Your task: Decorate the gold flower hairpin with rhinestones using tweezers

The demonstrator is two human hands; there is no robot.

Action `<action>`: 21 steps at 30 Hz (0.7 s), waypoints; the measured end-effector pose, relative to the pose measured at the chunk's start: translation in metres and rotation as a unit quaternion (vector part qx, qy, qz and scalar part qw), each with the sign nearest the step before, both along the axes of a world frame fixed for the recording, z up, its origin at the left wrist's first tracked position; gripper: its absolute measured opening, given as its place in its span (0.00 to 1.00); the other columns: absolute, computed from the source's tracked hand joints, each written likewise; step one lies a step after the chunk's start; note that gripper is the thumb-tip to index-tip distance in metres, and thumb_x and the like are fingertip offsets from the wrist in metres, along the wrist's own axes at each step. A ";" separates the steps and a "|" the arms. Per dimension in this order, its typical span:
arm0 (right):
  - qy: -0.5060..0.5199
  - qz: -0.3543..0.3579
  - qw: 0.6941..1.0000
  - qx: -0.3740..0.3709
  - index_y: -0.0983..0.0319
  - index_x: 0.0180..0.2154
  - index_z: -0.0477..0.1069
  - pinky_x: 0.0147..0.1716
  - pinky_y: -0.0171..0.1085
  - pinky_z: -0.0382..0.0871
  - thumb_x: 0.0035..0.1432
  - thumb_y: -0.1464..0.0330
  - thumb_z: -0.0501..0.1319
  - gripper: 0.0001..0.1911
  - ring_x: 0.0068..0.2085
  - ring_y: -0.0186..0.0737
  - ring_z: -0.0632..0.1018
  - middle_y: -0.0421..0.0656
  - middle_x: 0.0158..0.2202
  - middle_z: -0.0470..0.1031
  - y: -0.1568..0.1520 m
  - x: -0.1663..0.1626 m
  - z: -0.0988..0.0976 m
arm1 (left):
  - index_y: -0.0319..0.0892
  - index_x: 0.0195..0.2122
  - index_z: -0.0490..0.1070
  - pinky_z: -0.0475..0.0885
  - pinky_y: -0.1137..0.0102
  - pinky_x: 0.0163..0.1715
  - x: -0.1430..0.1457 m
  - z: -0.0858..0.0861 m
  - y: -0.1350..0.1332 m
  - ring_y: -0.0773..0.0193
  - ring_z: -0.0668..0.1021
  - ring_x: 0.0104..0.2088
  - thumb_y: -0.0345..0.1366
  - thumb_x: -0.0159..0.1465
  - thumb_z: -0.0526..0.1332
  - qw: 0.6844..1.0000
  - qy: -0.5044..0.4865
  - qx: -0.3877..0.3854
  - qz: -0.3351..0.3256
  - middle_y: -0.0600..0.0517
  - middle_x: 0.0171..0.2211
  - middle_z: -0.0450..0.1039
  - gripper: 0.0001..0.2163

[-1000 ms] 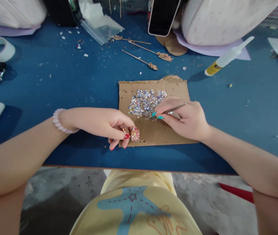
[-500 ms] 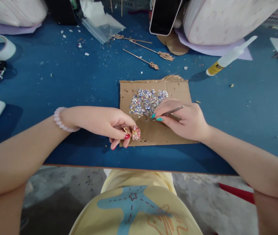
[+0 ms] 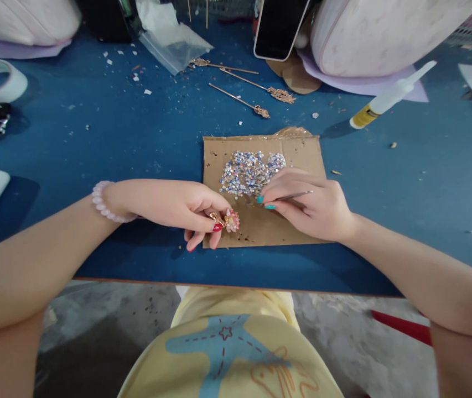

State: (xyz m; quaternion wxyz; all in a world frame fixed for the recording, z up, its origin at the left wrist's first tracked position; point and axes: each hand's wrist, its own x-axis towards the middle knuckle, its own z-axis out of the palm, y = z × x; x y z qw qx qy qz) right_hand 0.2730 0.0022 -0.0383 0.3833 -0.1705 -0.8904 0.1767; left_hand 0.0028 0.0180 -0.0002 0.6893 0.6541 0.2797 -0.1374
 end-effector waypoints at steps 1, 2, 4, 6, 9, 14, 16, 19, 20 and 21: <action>0.001 -0.003 1.000 -0.001 0.61 0.38 0.74 0.41 0.43 0.83 0.66 0.80 0.61 0.09 0.37 0.39 0.83 0.43 0.34 0.82 0.000 0.000 0.000 | 0.44 0.40 0.70 0.74 0.75 0.27 0.000 0.000 0.000 0.68 0.81 0.26 0.30 0.69 0.58 1.000 0.000 -0.002 0.002 0.53 0.39 0.81 0.03; 0.004 -0.007 1.000 -0.002 0.61 0.38 0.74 0.41 0.43 0.83 0.66 0.80 0.61 0.10 0.37 0.40 0.83 0.42 0.34 0.82 0.000 0.000 0.000 | 0.44 0.41 0.70 0.75 0.75 0.27 -0.001 0.000 0.000 0.68 0.81 0.26 0.31 0.69 0.58 1.000 -0.001 -0.004 0.004 0.53 0.39 0.81 0.03; 0.011 -0.015 1.000 -0.003 0.59 0.39 0.75 0.41 0.42 0.83 0.66 0.79 0.61 0.10 0.38 0.40 0.84 0.41 0.34 0.82 0.001 0.001 0.001 | 0.44 0.42 0.71 0.75 0.75 0.27 -0.002 -0.001 0.000 0.68 0.82 0.26 0.32 0.70 0.58 1.000 -0.001 -0.007 0.008 0.53 0.39 0.82 0.03; 0.015 -0.022 1.000 -0.010 0.57 0.40 0.75 0.41 0.42 0.83 0.67 0.77 0.61 0.10 0.39 0.40 0.84 0.41 0.35 0.83 0.000 0.002 0.002 | 0.44 0.42 0.71 0.75 0.75 0.25 -0.002 -0.001 0.000 0.68 0.82 0.26 0.33 0.71 0.59 1.000 -0.004 -0.009 0.012 0.52 0.39 0.82 0.02; 0.033 -0.029 0.998 -0.036 0.56 0.41 0.76 0.41 0.41 0.83 0.68 0.76 0.60 0.10 0.39 0.40 0.84 0.41 0.35 0.83 -0.004 0.002 0.006 | 0.44 0.42 0.71 0.73 0.75 0.23 -0.001 -0.002 0.000 0.68 0.82 0.24 0.33 0.71 0.60 1.000 -0.016 -0.011 0.018 0.51 0.39 0.83 0.02; 0.066 -0.021 0.997 -0.030 0.56 0.41 0.75 0.42 0.42 0.82 0.68 0.76 0.61 0.09 0.38 0.40 0.84 0.42 0.36 0.83 -0.015 -0.004 0.012 | 0.44 0.45 0.72 0.70 0.76 0.20 0.001 -0.002 0.000 0.70 0.79 0.21 0.33 0.72 0.59 0.999 -0.030 -0.014 0.034 0.51 0.39 0.83 0.04; 0.058 -0.008 0.998 -0.015 0.57 0.41 0.75 0.42 0.42 0.83 0.68 0.77 0.60 0.09 0.38 0.40 0.84 0.42 0.36 0.84 -0.018 -0.007 0.013 | 0.44 0.44 0.71 0.69 0.76 0.20 0.002 -0.001 0.000 0.72 0.77 0.19 0.33 0.72 0.58 0.999 -0.031 -0.015 0.032 0.51 0.39 0.83 0.03; 0.049 -0.001 0.999 -0.012 0.58 0.42 0.74 0.43 0.43 0.83 0.69 0.77 0.59 0.09 0.38 0.40 0.85 0.43 0.36 0.84 -0.020 -0.011 0.011 | 0.44 0.40 0.70 0.66 0.77 0.18 0.002 -0.001 -0.001 0.75 0.71 0.17 0.32 0.73 0.56 0.999 -0.025 -0.016 0.024 0.51 0.39 0.83 0.04; 0.051 -0.004 0.999 -0.014 0.58 0.43 0.74 0.43 0.42 0.83 0.69 0.77 0.59 0.09 0.38 0.39 0.85 0.43 0.36 0.84 -0.020 -0.012 0.010 | 0.44 0.41 0.69 0.64 0.77 0.17 0.003 -0.001 -0.001 0.75 0.69 0.16 0.32 0.73 0.56 0.999 -0.022 -0.020 0.023 0.52 0.38 0.83 0.04; 0.054 -0.006 0.998 -0.016 0.58 0.43 0.73 0.43 0.42 0.82 0.69 0.77 0.59 0.09 0.38 0.39 0.84 0.43 0.37 0.84 -0.020 -0.013 0.009 | 0.45 0.41 0.68 0.61 0.76 0.16 0.003 -0.001 -0.002 0.75 0.68 0.16 0.31 0.73 0.56 0.999 -0.018 -0.026 0.021 0.52 0.38 0.83 0.04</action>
